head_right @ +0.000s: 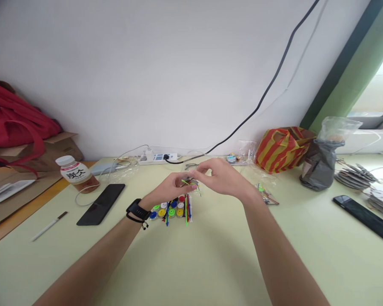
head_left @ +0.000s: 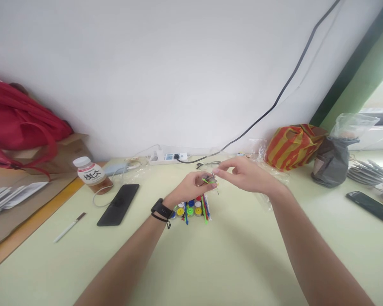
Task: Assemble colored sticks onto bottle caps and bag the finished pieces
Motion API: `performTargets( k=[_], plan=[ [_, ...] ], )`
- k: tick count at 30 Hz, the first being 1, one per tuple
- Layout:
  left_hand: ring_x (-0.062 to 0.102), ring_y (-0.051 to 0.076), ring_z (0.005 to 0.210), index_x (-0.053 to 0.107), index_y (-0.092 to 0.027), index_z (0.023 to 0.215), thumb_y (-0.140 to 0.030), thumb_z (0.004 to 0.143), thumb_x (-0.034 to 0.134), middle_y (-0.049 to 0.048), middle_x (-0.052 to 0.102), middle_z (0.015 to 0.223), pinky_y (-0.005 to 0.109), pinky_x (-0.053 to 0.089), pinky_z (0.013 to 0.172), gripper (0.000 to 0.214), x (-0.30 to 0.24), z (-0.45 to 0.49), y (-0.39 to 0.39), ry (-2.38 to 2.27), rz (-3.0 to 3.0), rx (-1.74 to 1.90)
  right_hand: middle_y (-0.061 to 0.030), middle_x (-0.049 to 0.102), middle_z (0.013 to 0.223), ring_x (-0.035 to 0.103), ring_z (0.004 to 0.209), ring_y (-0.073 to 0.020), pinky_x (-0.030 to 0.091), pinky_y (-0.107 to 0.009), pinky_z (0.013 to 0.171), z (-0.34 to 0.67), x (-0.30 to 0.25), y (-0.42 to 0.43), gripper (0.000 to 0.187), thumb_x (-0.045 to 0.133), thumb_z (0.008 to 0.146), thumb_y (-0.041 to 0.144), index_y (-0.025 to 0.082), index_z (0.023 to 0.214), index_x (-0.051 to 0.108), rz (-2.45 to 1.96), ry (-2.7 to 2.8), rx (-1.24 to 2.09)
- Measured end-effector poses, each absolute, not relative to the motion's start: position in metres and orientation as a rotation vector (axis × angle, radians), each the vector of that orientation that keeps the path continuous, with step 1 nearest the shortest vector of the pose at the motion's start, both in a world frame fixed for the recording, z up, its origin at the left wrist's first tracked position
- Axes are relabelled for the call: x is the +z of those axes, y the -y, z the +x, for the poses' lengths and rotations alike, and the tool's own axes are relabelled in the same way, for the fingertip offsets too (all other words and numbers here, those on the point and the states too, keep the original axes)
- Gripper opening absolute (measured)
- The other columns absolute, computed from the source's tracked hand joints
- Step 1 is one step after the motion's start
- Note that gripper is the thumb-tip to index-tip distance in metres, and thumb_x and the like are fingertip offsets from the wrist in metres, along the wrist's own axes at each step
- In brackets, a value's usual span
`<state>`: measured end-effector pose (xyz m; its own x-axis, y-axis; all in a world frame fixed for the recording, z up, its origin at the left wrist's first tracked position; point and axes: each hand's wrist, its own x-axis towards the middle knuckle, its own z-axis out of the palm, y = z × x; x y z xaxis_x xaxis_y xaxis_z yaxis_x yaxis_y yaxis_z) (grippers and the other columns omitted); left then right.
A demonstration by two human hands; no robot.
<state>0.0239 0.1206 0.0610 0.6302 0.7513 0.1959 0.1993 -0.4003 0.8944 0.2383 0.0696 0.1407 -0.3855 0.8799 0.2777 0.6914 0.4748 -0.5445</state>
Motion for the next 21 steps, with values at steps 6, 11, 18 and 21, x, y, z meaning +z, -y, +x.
performTargets(
  k=[6,11,18,21],
  plan=[
    [0.068,0.026,0.108,0.07,-0.021,0.13,-0.045,0.088,0.076,0.0127,0.073,0.118,0.033,0.055,0.086,0.049,0.063,0.027,-0.118,-0.582,1.732,0.802,0.0,0.069,0.073,0.051,0.054,-0.0106,0.034,-0.026,0.055,0.24,0.135,-0.077,0.014,0.063,0.088,0.026,0.02,0.082,0.074,-1.281,2.135,0.45],
    [0.071,0.025,0.102,0.073,-0.019,0.127,-0.048,0.094,0.068,0.0123,0.075,0.115,0.036,0.054,0.093,0.044,0.063,0.03,-0.119,-0.57,1.65,0.872,-0.002,0.071,0.076,0.054,0.05,-0.0102,0.038,-0.026,0.053,0.238,0.137,-0.074,0.017,0.062,0.091,0.03,0.02,0.086,0.074,-1.234,2.12,0.543],
    [0.071,0.024,0.098,0.07,-0.019,0.132,-0.049,0.095,0.066,0.011,0.076,0.108,0.035,0.055,0.088,0.047,0.058,0.03,-0.121,-0.58,1.667,0.892,-0.0066,0.076,0.099,0.061,0.053,-0.0126,0.041,-0.024,0.041,0.24,0.13,-0.076,0.019,0.066,0.091,0.041,0.023,0.096,0.071,-1.26,2.086,0.795],
    [0.071,0.022,0.092,0.07,-0.018,0.131,-0.05,0.097,0.063,0.0111,0.076,0.109,0.033,0.056,0.084,0.047,0.058,0.033,-0.119,-0.583,1.669,0.94,-0.0057,0.075,0.099,0.062,0.055,-0.0126,0.046,-0.023,0.04,0.24,0.127,-0.08,0.02,0.068,0.09,0.04,0.024,0.102,0.068,-1.239,2.054,0.866]
  ],
)
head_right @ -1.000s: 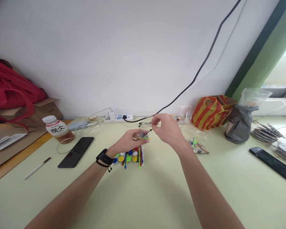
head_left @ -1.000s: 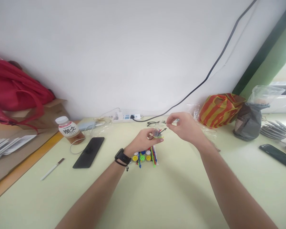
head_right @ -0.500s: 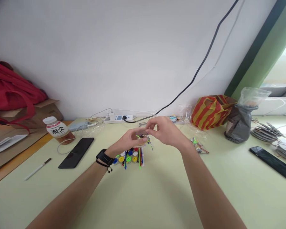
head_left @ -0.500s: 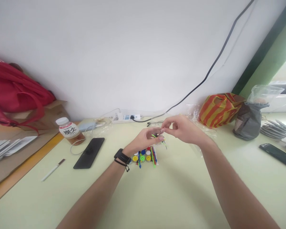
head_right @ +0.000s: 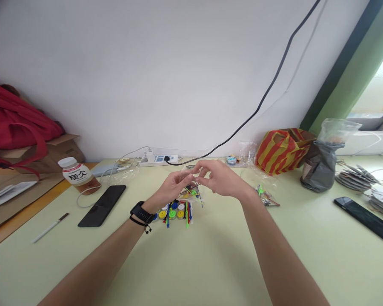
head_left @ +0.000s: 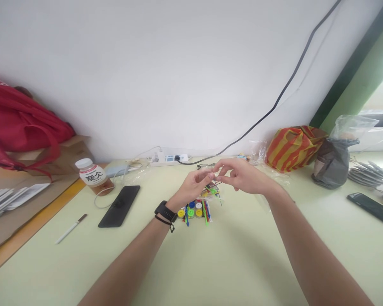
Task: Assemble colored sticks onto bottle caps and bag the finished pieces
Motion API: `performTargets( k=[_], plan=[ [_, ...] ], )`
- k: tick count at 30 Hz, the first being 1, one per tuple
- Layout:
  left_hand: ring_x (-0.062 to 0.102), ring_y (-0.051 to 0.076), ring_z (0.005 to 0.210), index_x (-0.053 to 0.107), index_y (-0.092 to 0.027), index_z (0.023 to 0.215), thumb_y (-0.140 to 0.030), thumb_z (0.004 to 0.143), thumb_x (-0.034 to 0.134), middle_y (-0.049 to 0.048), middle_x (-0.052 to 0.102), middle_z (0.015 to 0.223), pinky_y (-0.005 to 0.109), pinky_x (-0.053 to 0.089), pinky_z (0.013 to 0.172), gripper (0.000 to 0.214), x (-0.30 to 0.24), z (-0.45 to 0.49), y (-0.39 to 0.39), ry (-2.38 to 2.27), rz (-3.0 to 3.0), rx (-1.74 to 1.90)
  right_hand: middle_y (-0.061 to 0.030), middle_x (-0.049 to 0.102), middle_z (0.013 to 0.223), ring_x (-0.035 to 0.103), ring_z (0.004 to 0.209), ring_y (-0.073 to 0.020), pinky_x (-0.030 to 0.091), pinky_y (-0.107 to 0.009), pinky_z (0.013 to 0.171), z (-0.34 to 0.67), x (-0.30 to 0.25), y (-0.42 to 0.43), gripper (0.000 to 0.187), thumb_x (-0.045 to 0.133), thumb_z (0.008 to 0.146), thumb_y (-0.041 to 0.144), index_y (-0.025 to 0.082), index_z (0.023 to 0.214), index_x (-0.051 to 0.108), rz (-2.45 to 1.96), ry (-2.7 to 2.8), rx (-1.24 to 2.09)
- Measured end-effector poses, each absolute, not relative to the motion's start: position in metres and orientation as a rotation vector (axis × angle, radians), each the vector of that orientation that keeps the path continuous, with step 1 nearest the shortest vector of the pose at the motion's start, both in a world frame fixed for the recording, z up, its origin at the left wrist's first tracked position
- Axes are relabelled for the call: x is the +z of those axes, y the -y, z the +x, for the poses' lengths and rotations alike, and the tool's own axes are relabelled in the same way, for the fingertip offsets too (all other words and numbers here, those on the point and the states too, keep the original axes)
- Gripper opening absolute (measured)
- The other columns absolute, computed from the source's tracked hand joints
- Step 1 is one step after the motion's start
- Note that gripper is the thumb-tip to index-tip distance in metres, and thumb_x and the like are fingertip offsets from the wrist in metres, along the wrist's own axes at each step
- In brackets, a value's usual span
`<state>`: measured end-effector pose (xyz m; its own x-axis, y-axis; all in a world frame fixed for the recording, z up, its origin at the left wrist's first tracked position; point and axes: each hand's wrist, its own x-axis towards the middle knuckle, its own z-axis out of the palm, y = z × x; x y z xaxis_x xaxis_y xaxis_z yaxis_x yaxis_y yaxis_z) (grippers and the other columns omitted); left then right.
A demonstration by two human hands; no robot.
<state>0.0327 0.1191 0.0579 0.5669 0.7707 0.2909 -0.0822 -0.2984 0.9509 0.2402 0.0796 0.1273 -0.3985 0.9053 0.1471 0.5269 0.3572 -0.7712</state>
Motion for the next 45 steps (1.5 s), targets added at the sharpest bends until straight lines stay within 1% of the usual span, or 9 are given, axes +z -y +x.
performTargets(
  k=[8,12,15,18,21,25,35,40,45],
  plan=[
    [0.071,0.023,0.096,0.078,-0.016,0.114,-0.048,0.097,0.065,0.0088,0.078,0.101,0.032,0.053,0.086,0.039,0.058,0.038,-0.115,-0.646,1.587,1.007,-0.0021,0.074,0.093,0.062,0.059,-0.013,0.049,-0.021,0.041,0.243,0.133,-0.075,0.022,0.067,0.091,0.042,0.027,0.107,0.064,-1.228,2.114,0.922],
    [0.072,0.025,0.097,0.08,-0.016,0.107,-0.048,0.091,0.072,0.0101,0.079,0.101,0.033,0.055,0.087,0.037,0.059,0.039,-0.117,-0.686,1.448,1.058,-0.002,0.072,0.095,0.054,0.051,-0.01,0.042,-0.023,0.041,0.243,0.132,-0.076,0.022,0.068,0.09,0.043,0.025,0.103,0.065,-1.236,2.053,0.711],
    [0.072,0.028,0.106,0.08,-0.016,0.108,-0.048,0.086,0.078,0.0133,0.079,0.111,0.036,0.056,0.089,0.039,0.062,0.037,-0.12,-0.71,1.287,1.136,-0.0043,0.069,0.105,0.051,0.054,-0.0089,0.044,-0.026,0.05,0.24,0.127,-0.085,0.037,0.074,0.085,0.046,0.024,0.112,0.063,-1.18,1.778,0.407],
    [0.072,0.029,0.109,0.08,-0.017,0.11,-0.047,0.083,0.081,0.0137,0.077,0.117,0.036,0.058,0.088,0.041,0.064,0.034,-0.121,-0.701,1.223,1.199,-0.0072,0.066,0.112,0.061,0.072,-0.0152,0.051,-0.03,0.064,0.235,0.119,-0.095,0.059,0.08,0.078,0.051,0.024,0.125,0.059,-1.123,1.604,0.391],
    [0.074,0.026,0.103,0.081,-0.017,0.104,-0.046,0.08,0.084,0.0118,0.08,0.109,0.033,0.059,0.085,0.038,0.064,0.032,-0.123,-0.693,1.242,1.242,-0.0075,0.071,0.098,0.065,0.082,-0.02,0.052,-0.032,0.072,0.233,0.111,-0.102,0.043,0.075,0.081,0.056,0.02,0.104,0.069,-1.057,1.689,0.658],
    [0.075,0.026,0.097,0.081,-0.016,0.104,-0.055,0.083,0.078,0.0111,0.081,0.1,0.035,0.06,0.082,0.045,0.062,0.03,-0.126,-0.715,1.238,1.256,-0.0047,0.07,0.081,0.061,0.076,-0.0178,0.049,-0.032,0.072,0.233,0.103,-0.106,0.038,0.074,0.083,0.056,0.018,0.083,0.069,-1.001,1.679,0.879],
    [0.073,0.021,0.086,0.082,-0.015,0.09,-0.039,0.076,0.088,0.0085,0.081,0.09,0.033,0.057,0.085,0.028,0.061,0.014,-0.137,-0.822,1.444,1.394,-0.0052,0.072,0.078,0.063,0.077,-0.0185,0.051,-0.034,0.077,0.244,0.098,-0.109,0.035,0.076,0.082,0.052,0.017,0.08,0.075,-0.988,1.671,0.966],
    [0.066,0.015,0.064,0.082,-0.015,0.085,-0.038,0.075,0.089,0.006,0.077,0.076,0.028,0.055,0.066,0.026,0.068,0.007,-0.138,-0.802,1.519,1.356,-0.003,0.07,0.079,0.061,0.075,-0.0166,0.051,-0.033,0.075,0.246,0.098,-0.11,0.034,0.08,0.08,0.049,0.018,0.093,0.075,-0.961,1.589,0.995],
    [0.068,0.016,0.07,0.081,-0.016,0.099,-0.037,0.076,0.087,0.0064,0.077,0.08,0.029,0.056,0.068,0.031,0.076,-0.001,-0.136,-0.769,1.609,1.251,-0.0035,0.07,0.077,0.061,0.071,-0.0169,0.052,-0.034,0.073,0.246,0.093,-0.113,0.035,0.082,0.079,0.044,0.018,0.102,0.077,-0.89,1.587,1.055]
  ],
)
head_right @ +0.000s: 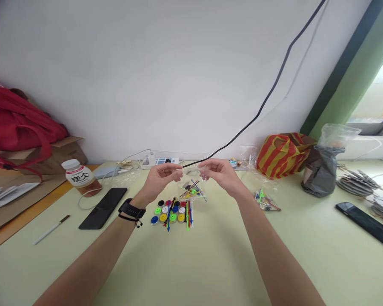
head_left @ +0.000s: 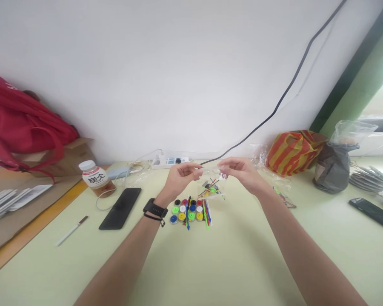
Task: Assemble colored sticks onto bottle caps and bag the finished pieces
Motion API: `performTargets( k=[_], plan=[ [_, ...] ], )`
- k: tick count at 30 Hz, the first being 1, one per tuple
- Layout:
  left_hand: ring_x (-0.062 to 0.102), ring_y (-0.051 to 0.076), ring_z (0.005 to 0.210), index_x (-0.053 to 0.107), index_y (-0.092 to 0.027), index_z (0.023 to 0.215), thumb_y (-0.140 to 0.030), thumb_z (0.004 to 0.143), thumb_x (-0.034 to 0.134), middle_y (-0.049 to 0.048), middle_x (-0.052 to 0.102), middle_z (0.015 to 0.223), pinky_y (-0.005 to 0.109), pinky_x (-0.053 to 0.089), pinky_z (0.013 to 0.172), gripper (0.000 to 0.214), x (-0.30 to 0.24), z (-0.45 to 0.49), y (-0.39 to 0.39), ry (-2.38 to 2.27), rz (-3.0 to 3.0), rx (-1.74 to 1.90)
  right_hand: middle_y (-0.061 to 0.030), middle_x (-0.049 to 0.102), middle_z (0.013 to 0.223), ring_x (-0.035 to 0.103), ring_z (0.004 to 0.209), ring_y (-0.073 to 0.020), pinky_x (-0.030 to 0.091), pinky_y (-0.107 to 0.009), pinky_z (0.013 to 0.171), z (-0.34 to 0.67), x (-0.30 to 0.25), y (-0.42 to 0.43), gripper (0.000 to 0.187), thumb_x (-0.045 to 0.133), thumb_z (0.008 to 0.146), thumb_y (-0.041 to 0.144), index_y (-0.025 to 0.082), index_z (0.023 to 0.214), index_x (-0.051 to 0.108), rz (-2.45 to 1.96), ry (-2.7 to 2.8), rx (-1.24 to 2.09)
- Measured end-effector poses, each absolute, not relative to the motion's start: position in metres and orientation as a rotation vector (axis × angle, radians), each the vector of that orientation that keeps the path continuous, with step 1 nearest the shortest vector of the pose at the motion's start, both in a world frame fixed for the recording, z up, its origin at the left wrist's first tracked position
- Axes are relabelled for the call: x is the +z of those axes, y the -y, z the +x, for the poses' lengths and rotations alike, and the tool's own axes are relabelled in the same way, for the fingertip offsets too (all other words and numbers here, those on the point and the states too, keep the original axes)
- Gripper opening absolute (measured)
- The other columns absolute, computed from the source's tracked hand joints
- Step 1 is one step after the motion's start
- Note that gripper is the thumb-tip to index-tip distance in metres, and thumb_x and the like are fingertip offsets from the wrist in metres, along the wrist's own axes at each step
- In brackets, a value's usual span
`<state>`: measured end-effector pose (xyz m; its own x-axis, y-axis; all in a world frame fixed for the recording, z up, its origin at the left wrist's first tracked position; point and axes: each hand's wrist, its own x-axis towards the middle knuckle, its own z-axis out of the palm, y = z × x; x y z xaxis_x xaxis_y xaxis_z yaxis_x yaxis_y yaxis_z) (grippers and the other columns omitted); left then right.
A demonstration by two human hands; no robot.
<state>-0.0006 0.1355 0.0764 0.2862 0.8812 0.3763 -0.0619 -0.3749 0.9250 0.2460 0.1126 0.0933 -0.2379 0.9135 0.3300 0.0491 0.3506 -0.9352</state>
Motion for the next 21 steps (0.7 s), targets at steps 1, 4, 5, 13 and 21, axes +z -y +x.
performTargets(
  k=[1,4,5,13,21],
  plan=[
    [0.069,0.017,0.073,0.081,-0.017,0.101,-0.037,0.077,0.087,0.0066,0.077,0.082,0.03,0.056,0.072,0.031,0.078,-0.003,-0.135,-0.756,1.621,1.225,-0.0038,0.07,0.076,0.061,0.071,-0.0172,0.052,-0.034,0.072,0.246,0.092,-0.113,0.034,0.081,0.079,0.043,0.018,0.101,0.078,-0.878,1.589,1.072],
    [0.071,0.019,0.077,0.082,-0.017,0.1,-0.036,0.08,0.085,0.0073,0.078,0.084,0.032,0.057,0.076,0.028,0.079,-0.008,-0.137,-0.715,1.624,1.166,-0.0037,0.071,0.076,0.061,0.072,-0.0176,0.052,-0.036,0.074,0.244,0.088,-0.114,0.032,0.081,0.079,0.041,0.019,0.103,0.08,-0.836,1.586,1.138],
    [0.071,0.019,0.076,0.082,-0.017,0.099,-0.035,0.079,0.085,0.0074,0.078,0.083,0.032,0.057,0.076,0.027,0.079,-0.01,-0.137,-0.698,1.618,1.154,-0.0032,0.07,0.076,0.06,0.071,-0.0174,0.052,-0.036,0.074,0.244,0.087,-0.115,0.032,0.082,0.078,0.039,0.02,0.104,0.08,-0.82,1.57,1.17],
    [0.073,0.023,0.082,0.085,-0.016,0.094,-0.026,0.079,0.082,0.0117,0.08,0.088,0.035,0.058,0.082,0.018,0.085,-0.02,-0.141,-0.653,1.571,1.062,-0.0029,0.069,0.075,0.059,0.071,-0.0174,0.048,-0.033,0.069,0.241,0.08,-0.118,0.01,0.08,0.073,0.03,0.022,0.08,0.079,-0.759,1.426,1.278],
    [0.07,0.021,0.081,0.081,-0.015,0.093,-0.038,0.08,0.082,0.01,0.078,0.089,0.033,0.057,0.078,0.027,0.092,-0.013,-0.135,-0.738,1.637,1.192,-0.0057,0.069,0.078,0.061,0.075,-0.0191,0.051,-0.035,0.076,0.236,0.087,-0.114,0.028,0.073,0.084,0.046,0.018,0.081,0.075,-0.826,1.576,1.068]
  ],
)
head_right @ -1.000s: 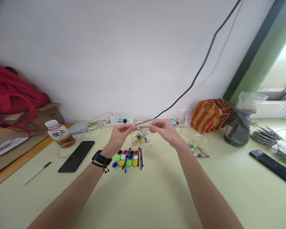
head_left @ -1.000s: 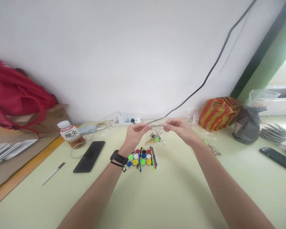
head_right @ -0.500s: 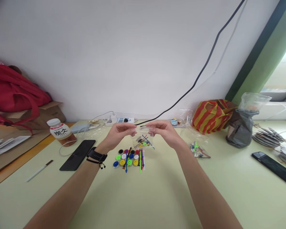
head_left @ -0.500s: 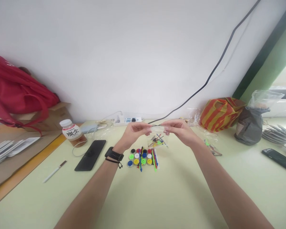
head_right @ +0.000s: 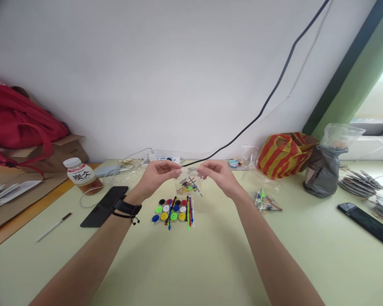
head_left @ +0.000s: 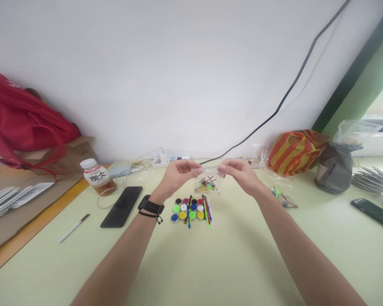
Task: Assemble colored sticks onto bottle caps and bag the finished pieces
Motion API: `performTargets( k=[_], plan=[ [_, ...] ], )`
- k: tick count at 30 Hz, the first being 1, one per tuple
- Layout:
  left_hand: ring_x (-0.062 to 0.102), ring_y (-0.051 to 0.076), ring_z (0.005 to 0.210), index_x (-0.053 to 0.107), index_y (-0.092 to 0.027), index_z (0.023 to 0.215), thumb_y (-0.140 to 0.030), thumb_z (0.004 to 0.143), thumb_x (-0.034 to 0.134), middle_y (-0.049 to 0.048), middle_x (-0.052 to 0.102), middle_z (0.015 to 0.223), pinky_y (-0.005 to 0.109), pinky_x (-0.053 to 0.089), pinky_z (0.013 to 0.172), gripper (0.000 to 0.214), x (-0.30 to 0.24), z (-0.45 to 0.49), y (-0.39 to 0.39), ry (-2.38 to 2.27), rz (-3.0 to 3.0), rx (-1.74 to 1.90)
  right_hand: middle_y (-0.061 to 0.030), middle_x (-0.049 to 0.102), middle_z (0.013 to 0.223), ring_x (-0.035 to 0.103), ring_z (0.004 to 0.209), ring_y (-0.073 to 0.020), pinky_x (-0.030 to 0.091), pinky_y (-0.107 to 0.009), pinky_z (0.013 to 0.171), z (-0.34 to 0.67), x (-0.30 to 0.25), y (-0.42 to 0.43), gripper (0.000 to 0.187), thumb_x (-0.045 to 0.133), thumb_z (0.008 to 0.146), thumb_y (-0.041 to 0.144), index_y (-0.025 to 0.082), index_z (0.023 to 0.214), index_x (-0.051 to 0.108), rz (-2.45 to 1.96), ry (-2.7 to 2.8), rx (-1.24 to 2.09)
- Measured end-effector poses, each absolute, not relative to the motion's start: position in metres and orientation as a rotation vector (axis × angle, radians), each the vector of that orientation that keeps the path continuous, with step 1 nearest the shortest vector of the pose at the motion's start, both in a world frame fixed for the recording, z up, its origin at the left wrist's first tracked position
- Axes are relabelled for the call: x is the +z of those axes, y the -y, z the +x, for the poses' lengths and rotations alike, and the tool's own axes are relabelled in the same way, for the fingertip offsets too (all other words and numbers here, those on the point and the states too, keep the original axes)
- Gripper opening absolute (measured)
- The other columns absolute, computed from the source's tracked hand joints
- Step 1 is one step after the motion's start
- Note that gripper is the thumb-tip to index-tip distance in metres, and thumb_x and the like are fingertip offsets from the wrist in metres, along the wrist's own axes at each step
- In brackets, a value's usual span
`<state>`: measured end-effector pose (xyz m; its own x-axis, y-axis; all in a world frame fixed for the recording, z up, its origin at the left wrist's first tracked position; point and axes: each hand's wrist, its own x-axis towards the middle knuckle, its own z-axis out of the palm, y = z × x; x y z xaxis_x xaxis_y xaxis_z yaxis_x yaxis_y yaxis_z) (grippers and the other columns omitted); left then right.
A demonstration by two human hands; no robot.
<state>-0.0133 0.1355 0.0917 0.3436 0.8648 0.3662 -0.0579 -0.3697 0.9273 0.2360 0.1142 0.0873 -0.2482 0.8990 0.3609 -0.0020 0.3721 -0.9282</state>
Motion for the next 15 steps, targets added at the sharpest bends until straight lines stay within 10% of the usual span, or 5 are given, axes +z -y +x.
performTargets(
  k=[7,15],
  plan=[
    [0.069,0.018,0.074,0.081,-0.016,0.101,-0.035,0.073,0.089,0.0065,0.076,0.078,0.03,0.057,0.071,0.035,0.089,-0.02,-0.141,-0.823,1.704,1.116,0.0,0.064,0.077,0.061,0.075,-0.0173,0.052,-0.034,0.075,0.237,0.084,-0.117,0.048,0.084,0.075,0.049,0.021,0.112,0.072,-0.9,1.626,1.005],
    [0.068,0.017,0.07,0.083,-0.014,0.089,-0.036,0.074,0.089,0.0086,0.076,0.077,0.028,0.057,0.066,0.027,0.081,-0.022,-0.148,-0.815,1.6,1.107,-0.0037,0.068,0.077,0.059,0.071,-0.0163,0.05,-0.032,0.07,0.236,0.083,-0.118,0.035,0.079,0.08,0.05,0.017,0.091,0.073,-0.911,1.615,0.989]
  ],
)
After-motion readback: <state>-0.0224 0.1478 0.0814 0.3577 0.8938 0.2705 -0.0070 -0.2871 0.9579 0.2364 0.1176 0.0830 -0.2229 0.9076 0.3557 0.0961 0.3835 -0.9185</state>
